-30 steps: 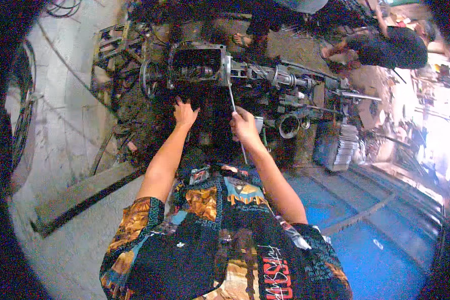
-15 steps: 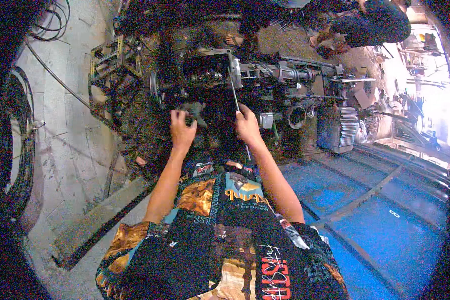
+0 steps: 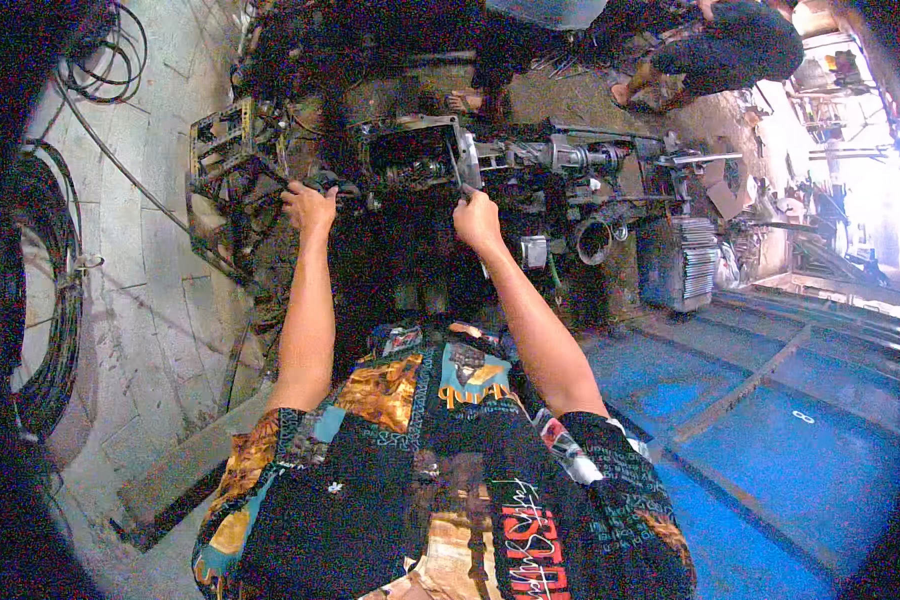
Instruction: The person bends metal rods into curves using a bending machine, selects straight rods from a rack to bend, and brushes the bending machine with a brush.
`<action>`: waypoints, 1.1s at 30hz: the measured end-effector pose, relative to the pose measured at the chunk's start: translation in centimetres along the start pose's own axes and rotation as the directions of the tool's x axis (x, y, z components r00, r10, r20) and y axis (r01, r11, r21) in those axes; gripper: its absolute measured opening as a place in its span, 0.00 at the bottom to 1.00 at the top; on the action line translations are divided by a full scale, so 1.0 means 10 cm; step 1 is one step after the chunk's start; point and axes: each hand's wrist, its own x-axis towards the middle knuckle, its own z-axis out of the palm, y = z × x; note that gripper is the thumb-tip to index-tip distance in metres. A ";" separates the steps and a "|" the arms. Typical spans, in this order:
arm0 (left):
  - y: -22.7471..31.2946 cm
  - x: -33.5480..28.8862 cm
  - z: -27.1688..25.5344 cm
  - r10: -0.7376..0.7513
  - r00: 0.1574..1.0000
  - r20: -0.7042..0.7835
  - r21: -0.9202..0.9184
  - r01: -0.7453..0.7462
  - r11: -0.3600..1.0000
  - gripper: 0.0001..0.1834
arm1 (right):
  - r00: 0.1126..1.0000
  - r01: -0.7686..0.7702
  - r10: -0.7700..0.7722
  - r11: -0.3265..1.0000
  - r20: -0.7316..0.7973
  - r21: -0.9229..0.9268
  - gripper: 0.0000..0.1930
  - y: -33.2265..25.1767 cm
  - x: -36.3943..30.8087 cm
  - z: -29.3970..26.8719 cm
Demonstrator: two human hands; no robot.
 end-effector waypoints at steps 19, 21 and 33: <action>-0.16 0.30 0.36 0.122 0.991 -0.051 -0.064 -0.125 0.990 0.24 | 0.976 0.115 -0.129 0.989 0.178 0.088 0.17 0.53 0.47 -0.11; -0.24 0.24 0.35 0.117 0.991 -0.067 -0.037 -0.119 0.992 0.23 | 0.956 -0.180 0.112 0.953 0.270 0.243 0.18 0.27 0.14 -0.15; -0.14 0.29 0.31 0.120 0.992 -0.051 -0.057 -0.123 0.991 0.25 | 0.664 -0.739 0.168 0.001 0.729 0.673 0.11 -0.13 -0.04 0.00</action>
